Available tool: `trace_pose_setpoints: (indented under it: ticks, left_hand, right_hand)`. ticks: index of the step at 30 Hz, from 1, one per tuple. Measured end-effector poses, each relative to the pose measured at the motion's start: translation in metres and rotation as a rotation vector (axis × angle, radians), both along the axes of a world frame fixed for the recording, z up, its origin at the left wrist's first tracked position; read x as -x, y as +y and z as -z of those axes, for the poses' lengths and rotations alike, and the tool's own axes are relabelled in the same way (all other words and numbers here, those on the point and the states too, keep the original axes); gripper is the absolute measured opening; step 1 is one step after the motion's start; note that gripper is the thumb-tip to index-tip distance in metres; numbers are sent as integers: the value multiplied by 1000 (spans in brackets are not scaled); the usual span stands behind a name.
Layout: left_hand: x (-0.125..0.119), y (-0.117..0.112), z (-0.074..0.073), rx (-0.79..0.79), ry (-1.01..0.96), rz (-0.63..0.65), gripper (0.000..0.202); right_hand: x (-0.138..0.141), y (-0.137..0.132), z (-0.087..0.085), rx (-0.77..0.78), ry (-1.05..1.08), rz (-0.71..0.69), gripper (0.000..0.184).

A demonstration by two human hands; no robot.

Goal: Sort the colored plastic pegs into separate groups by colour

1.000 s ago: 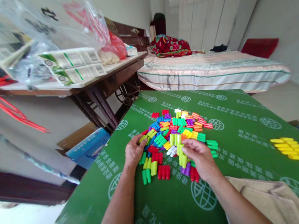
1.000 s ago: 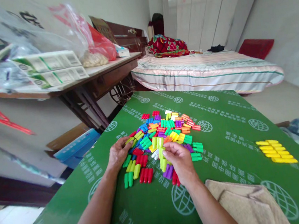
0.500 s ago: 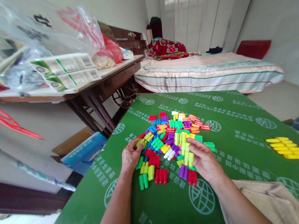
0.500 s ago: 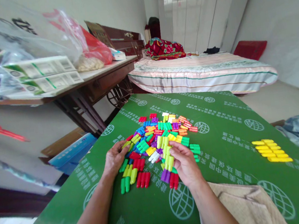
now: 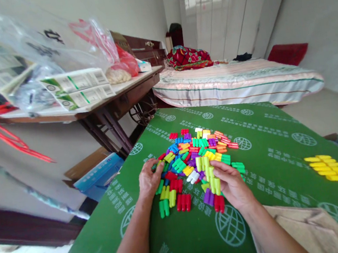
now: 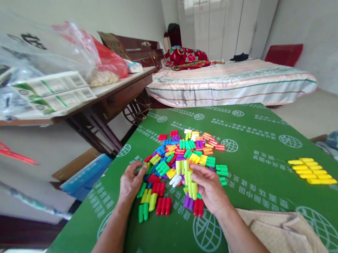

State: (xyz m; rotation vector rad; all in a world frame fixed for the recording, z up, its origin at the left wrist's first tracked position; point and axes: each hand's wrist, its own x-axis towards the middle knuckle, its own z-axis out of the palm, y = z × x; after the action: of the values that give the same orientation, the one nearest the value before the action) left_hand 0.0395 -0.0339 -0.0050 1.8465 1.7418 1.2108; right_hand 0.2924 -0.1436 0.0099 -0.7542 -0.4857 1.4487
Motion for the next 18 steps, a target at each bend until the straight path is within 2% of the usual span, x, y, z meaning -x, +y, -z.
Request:
trace_pose_setpoints:
  ticks: [2,4,5,7,10,13,18]
  left_hand:
    - [-2,-3,-9,-20,23,-16,41]
    - [-9,-9,-23,-1,25,26,40]
    - [-14,-14,-31,29,7,80,40]
    - [-31,-26,-47,131,-77,270,42]
    - [-61,-47,-66,260,-297,490,51]
    - [-87,-61,-70,385,-407,594,52]
    - [-109,-65,-58,403,-451,507,42]
  right_hand:
    - [1,-1,-1,-11,-10,-5,33]
    - [1,-2,-1,-13,-23,-7,34]
    - [2,-3,-2,-12,-31,-13,34]
    - [3,-4,-3,-22,-43,-38,35]
    - [4,-6,-5,-63,-45,-90,34]
    - [4,-7,-5,-77,-45,-143,34]
    - [1,-8,-4,-50,8,-153,32]
